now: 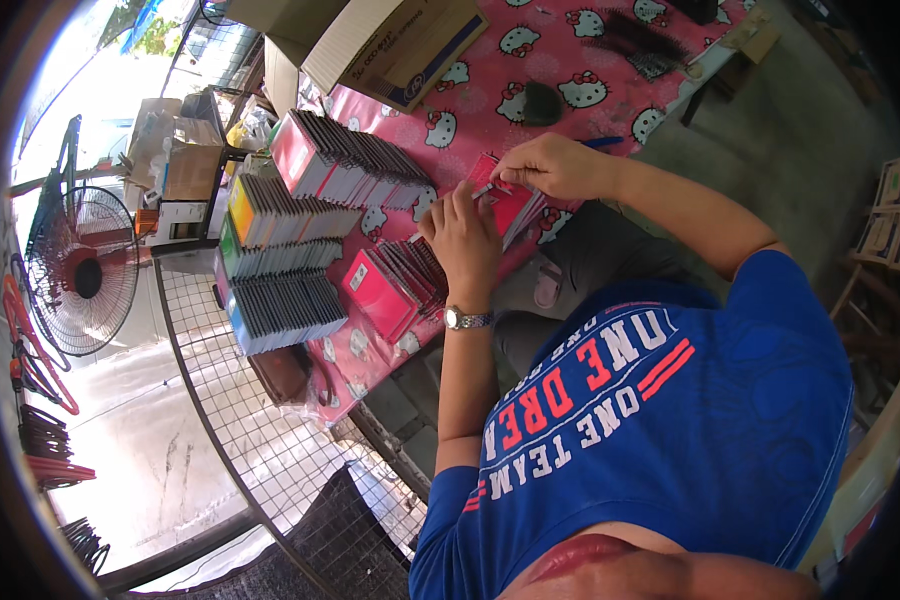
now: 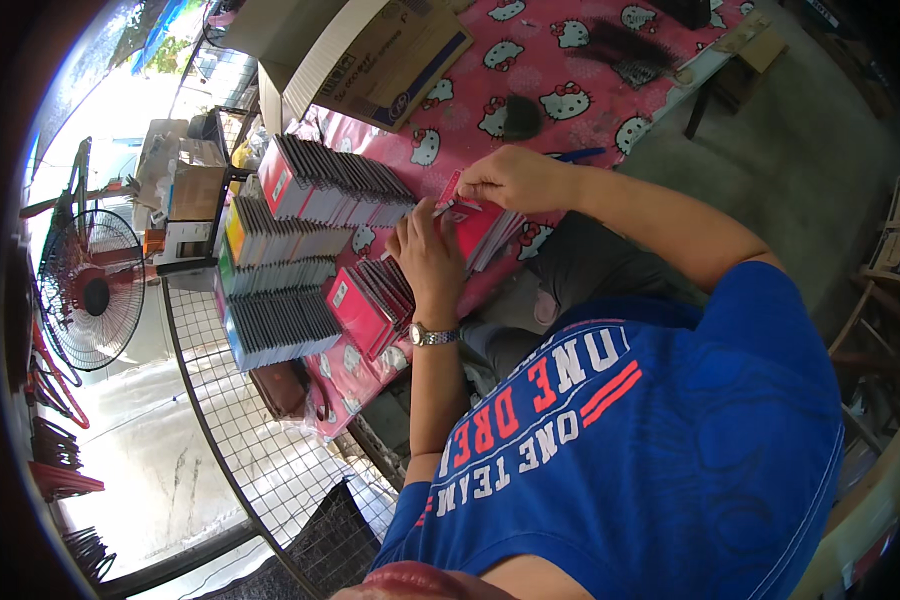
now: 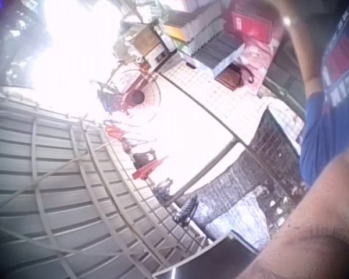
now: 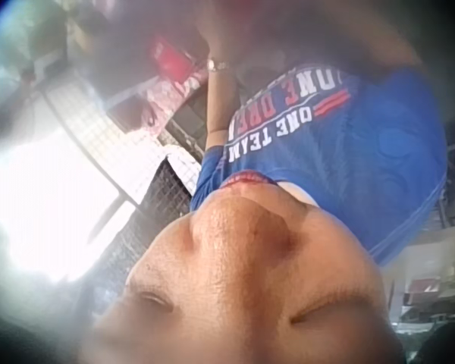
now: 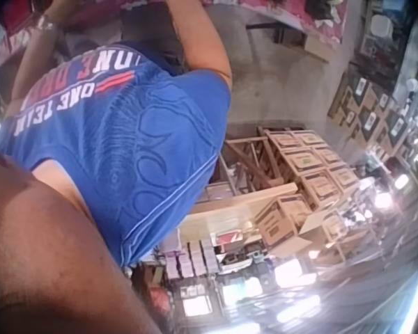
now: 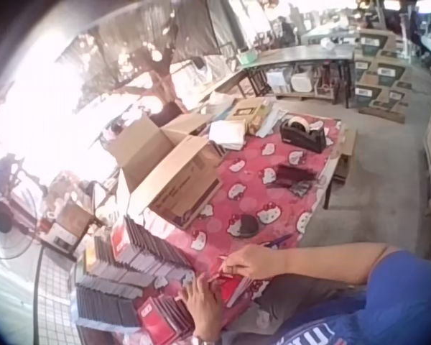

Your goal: The person places a spiral-bound notebook into a stack, adds a small card to the top, and continues organizing stacks of colorful notebooks on a table.

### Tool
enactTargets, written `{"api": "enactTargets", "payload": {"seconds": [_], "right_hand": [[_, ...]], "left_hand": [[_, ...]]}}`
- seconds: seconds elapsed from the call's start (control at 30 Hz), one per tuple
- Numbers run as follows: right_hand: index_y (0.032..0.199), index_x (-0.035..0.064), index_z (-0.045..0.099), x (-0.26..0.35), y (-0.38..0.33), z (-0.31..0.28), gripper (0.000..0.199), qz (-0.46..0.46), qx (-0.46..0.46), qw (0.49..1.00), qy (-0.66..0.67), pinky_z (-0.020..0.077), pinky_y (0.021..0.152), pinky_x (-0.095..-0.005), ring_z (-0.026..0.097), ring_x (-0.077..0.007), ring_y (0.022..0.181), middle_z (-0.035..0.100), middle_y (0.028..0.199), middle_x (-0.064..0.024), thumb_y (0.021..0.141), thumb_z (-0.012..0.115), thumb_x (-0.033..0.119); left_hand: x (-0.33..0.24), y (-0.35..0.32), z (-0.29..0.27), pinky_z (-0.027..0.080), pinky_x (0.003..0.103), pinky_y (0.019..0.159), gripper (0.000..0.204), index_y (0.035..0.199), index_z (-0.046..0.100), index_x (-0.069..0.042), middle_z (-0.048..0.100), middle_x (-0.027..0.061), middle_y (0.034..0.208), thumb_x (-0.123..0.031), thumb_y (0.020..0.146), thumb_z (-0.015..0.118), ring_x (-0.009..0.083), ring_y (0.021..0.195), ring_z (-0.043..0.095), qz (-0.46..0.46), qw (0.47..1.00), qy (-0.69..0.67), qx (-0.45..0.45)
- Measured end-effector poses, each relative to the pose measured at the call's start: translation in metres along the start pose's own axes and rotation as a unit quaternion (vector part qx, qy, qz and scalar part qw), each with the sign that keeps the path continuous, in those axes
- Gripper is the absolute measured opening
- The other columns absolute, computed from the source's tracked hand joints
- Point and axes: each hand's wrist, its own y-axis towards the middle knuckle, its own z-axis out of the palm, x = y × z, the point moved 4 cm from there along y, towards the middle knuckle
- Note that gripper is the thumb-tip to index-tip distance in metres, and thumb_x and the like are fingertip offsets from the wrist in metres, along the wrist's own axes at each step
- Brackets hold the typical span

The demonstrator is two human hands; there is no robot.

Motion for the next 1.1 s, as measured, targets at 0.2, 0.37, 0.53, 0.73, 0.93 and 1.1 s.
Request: {"api": "enactTargets", "payload": {"seconds": [0.2,0.37,0.53,0.73,0.93,1.1], "right_hand": [[0.125,0.0088,0.058,0.022,0.001,-0.006,0.037,-0.026,-0.033,0.994,-0.098,0.0514,0.080,-0.0415,0.066,-0.0325,0.094,0.067,0.106,-0.0129,0.092,0.063,0.025],[0.123,0.0084,0.053,0.025,0.025,-0.006,0.034,0.074,0.150,0.981,-0.102,0.0517,0.079,-0.0403,0.064,-0.0336,0.093,0.065,0.105,-0.0131,0.092,0.061,0.018],[0.109,0.0073,0.057,-0.116,0.045,-0.056,0.031,0.099,0.048,0.948,-0.299,0.0496,0.089,-0.0446,0.058,-0.0302,0.116,0.055,0.131,-0.0161,0.085,0.067,0.025],[0.122,0.0123,0.064,-0.091,0.057,-0.048,0.044,0.098,0.146,0.979,-0.105,0.0464,0.096,-0.0381,0.058,-0.0283,0.117,0.064,0.123,-0.0109,0.081,0.071,0.028],[0.128,0.0022,0.061,-0.016,0.052,-0.032,0.056,0.126,0.342,0.929,-0.063,0.0432,0.097,-0.0329,0.059,-0.0177,0.111,0.068,0.115,-0.0095,0.081,0.072,0.031],[0.127,-0.0018,0.061,-0.007,0.047,-0.037,0.057,0.124,0.301,0.903,0.282,0.0422,0.097,-0.0318,0.059,-0.0164,0.109,0.067,0.116,-0.0103,0.082,0.072,0.030]], "left_hand": [[-0.013,0.003,0.000,0.035,0.047,0.095,0.029,0.117,0.055,-0.009,0.062,0.0107,0.104,-0.023,0.092,0.058,0.0292,0.102,0.056,0.028,0.999,0.021,0.002],[-0.008,-0.003,-0.003,0.035,0.046,0.094,0.027,0.115,0.056,-0.008,0.062,0.0097,0.101,-0.022,0.092,0.058,0.0281,0.100,0.057,0.022,1.000,0.008,0.001],[-0.006,-0.005,-0.002,0.035,0.047,0.095,0.021,0.111,0.059,-0.010,0.062,0.0092,0.102,-0.022,0.093,0.059,0.0293,0.103,0.057,0.020,0.999,-0.027,0.012],[0.005,-0.014,-0.011,0.036,0.049,0.095,0.026,0.106,0.062,-0.010,0.060,0.0104,0.108,-0.028,0.088,0.067,0.0346,0.110,0.052,-0.011,0.997,0.051,-0.051],[0.002,-0.005,0.001,0.039,0.048,0.093,0.033,0.103,0.062,-0.008,0.059,0.0107,0.105,-0.028,0.081,0.076,0.0343,0.105,0.051,-0.044,0.998,-0.030,-0.020],[0.007,-0.005,-0.002,0.040,0.046,0.092,0.034,0.103,0.061,-0.006,0.059,0.0122,0.103,-0.024,0.079,0.077,0.0342,0.101,0.053,-0.035,0.996,-0.065,-0.055]]}}
